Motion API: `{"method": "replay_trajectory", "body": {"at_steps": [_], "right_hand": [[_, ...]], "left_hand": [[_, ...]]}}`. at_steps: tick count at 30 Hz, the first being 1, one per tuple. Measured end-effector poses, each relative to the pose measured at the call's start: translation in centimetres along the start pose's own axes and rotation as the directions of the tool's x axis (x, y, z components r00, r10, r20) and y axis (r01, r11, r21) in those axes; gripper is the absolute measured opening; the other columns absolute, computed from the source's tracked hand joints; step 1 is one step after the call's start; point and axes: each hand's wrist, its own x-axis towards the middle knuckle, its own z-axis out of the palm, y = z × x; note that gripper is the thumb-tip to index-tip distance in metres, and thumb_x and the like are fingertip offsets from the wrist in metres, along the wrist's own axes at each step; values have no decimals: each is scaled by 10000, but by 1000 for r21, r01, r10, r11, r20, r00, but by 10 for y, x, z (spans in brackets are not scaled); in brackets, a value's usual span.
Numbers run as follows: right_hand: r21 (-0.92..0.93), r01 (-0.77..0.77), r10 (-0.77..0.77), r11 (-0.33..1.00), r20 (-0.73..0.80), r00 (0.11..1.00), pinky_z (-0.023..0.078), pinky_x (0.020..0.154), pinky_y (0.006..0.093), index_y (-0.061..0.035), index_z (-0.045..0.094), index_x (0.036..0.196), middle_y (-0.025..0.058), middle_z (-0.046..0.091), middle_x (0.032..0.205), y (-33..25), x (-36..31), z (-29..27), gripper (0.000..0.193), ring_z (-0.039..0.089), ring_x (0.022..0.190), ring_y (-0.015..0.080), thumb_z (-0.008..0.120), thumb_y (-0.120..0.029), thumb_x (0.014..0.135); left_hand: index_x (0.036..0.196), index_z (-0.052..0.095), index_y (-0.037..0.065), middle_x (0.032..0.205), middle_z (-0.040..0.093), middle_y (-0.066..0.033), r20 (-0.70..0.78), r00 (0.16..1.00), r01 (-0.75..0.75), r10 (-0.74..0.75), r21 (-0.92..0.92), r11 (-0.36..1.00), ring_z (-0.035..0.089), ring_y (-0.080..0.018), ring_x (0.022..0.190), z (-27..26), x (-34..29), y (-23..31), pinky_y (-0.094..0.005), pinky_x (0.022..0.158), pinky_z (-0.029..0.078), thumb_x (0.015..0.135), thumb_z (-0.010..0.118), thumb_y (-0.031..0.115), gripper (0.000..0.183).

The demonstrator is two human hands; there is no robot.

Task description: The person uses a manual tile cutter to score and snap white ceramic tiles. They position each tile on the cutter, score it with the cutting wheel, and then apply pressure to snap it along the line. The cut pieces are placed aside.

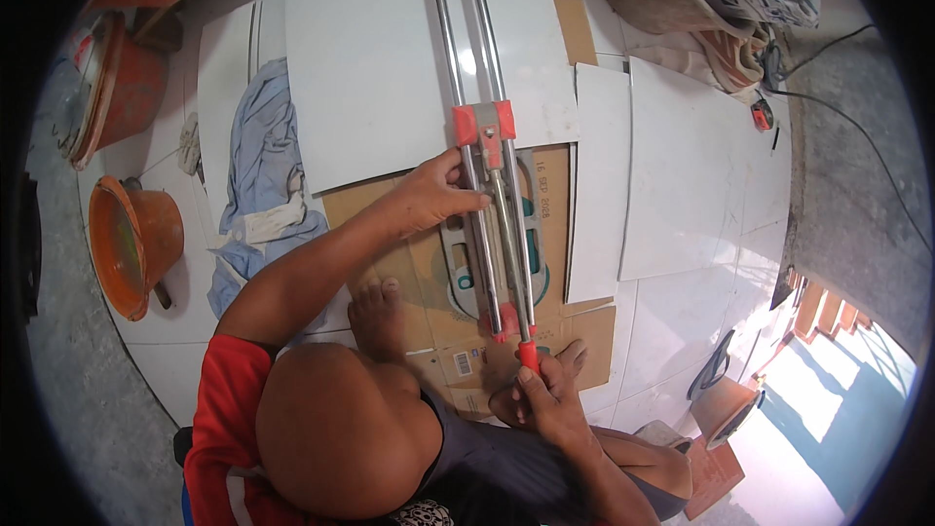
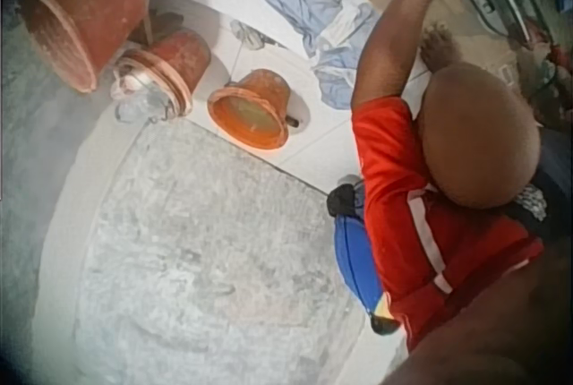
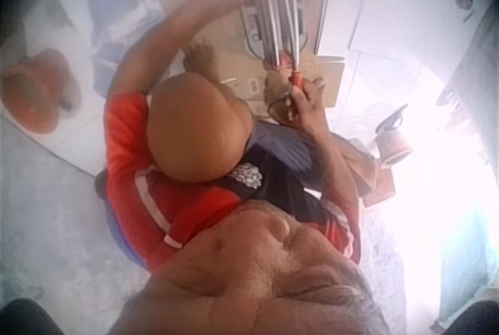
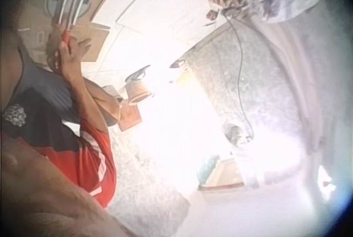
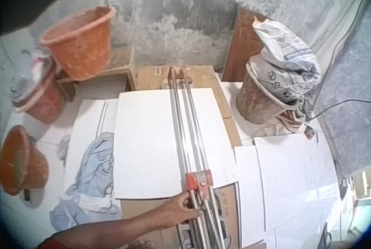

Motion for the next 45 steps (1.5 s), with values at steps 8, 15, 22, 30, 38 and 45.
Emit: {"method": "replay_trajectory", "body": {"at_steps": [8, 15, 22, 30, 38, 45], "right_hand": [[12, 39, -39, 999, -6, 999, 497, 536, 265, -25, 513, 1323, 58, 602, 823, 3, 1, -1, 338, 570, 592, 121, 500, -252, 1073], [-400, 292, -393, 869, -197, 898, 454, 579, 232, -36, 382, 1533, 30, 583, 840, 39, 20, 1, 494, 521, 638, 79, 472, -182, 1070], [-685, 300, -535, 664, -156, 830, 434, 638, 208, -8, 469, 1483, 18, 588, 879, 54, 29, 2, 447, 514, 696, 63, 469, -136, 1055], [-744, 345, -667, 573, -179, 723, 425, 655, 190, 38, 535, 1417, 16, 581, 881, 54, 35, 11, 409, 524, 725, 58, 539, -85, 1027], [-472, 445, -611, 761, -292, 736, 435, 664, 201, 46, 572, 1381, 25, 625, 922, 49, 46, 20, 384, 539, 742, 74, 552, -52, 1010], [-485, 414, -585, 770, -279, 761, 474, 857, 244, 35, 557, 1401, 129, 700, 1080, 20, 50, 27, 413, 633, 935, 135, 558, -30, 993]], "left_hand": [[1322, 514, 4, 1076, 648, -76, 6, 1000, 26, -26, 11, 1000, 616, -149, 987, -1, 0, 1, -303, 826, 516, 857, 752, 133, 538], [1311, 493, -19, 1033, 617, -95, -465, 859, -15, 212, 392, 920, 602, -185, 911, 25, -16, -24, -335, 840, 525, 843, 804, 271, 632], [1111, 517, 18, 875, 567, -66, -233, 969, -33, -88, -470, 882, 576, -172, 760, 44, -17, -46, -317, 714, 517, 998, 530, 577, 571], [908, 487, 118, 599, 397, 24, -280, 934, -39, -224, -700, 713, 367, -114, 458, 69, 4, -21, -296, 428, 331, 982, 428, 703, 592], [877, 452, 131, 612, 354, 30, -340, 922, -74, -187, -627, 776, 314, -101, 445, 74, 3, -19, -272, 394, 291, 973, 397, 732, 611], [863, 444, 133, 612, 354, 29, -333, 924, -68, -189, -630, 774, 317, -99, 439, 72, 2, -18, -269, 393, 296, 976, 381, 733, 614]]}}
